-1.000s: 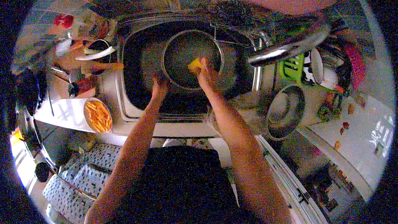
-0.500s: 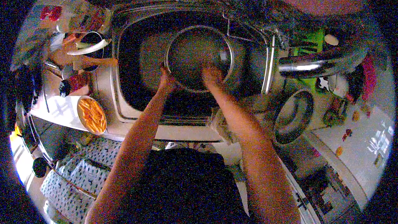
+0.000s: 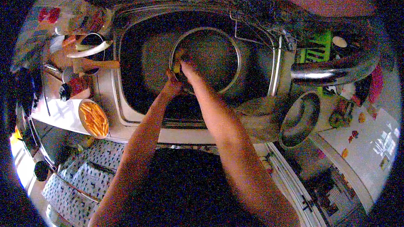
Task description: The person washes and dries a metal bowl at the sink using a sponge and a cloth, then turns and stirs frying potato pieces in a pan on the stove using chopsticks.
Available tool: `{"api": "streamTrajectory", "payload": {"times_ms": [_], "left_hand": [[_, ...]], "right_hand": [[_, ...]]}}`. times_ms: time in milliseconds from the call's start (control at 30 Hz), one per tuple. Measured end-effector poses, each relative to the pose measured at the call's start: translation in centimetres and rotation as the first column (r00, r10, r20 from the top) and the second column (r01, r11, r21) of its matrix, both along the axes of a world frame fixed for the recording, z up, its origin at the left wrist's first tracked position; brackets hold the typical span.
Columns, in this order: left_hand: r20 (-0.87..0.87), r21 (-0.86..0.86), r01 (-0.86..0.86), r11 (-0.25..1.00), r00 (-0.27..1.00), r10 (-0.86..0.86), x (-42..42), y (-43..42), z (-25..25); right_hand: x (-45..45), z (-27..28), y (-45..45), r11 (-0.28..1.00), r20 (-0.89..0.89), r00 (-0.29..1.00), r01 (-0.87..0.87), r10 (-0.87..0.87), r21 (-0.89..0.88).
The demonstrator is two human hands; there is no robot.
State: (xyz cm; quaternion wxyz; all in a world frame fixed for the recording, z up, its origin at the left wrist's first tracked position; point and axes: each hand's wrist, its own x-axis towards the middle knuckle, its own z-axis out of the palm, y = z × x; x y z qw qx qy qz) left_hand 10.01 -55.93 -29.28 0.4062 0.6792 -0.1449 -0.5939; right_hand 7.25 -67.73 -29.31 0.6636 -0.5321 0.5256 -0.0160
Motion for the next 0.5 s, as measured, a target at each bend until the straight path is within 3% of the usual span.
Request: {"api": "streamTrajectory", "payload": {"times_ms": [67,133,167,233,300,367,433,500], "left_hand": [[0.093,-0.026,-0.004,1.000,0.996,0.006,-0.3,0.0,-2.4],[0.110,0.001,-0.163,0.987,0.981,0.162,-0.4,-0.7,-1.6],[0.138,0.009,-0.215,0.977,0.968,0.212,-0.4,-1.0,-1.0],[0.294,0.006,-0.183,0.983,0.940,0.173,-0.1,-1.1,0.3],[0.497,0.014,-0.107,0.994,0.863,0.086,0.0,-0.7,-1.2],[0.464,0.136,-0.071,0.988,0.886,0.000,0.7,-1.3,1.0],[0.147,0.347,-0.041,0.937,0.989,-0.011,2.6,-3.9,10.0],[0.231,0.325,-0.060,0.944,0.973,-0.017,2.1,-4.0,8.6]], "right_hand": [[-1.9,-0.2,0.8,0.927,-0.085,0.976,-0.215,0.199,-0.308],[-5.1,-4.8,0.6,0.887,-0.073,0.950,-0.311,0.305,-0.343],[-7.1,-9.7,0.5,0.926,-0.023,0.953,-0.298,0.301,-0.230],[-8.8,-4.6,-0.9,0.648,-0.320,0.791,-0.611,0.522,-0.455],[-9.7,0.3,-2.3,0.417,-0.579,0.623,-0.782,0.526,-0.462],[-9.0,4.9,-4.4,0.327,-0.730,0.496,-0.866,0.471,-0.378],[-8.3,7.6,-6.6,0.272,-0.839,0.353,-0.928,0.414,-0.256],[-8.4,6.9,-9.2,0.159,-0.848,0.380,-0.925,0.370,-0.345]]}}
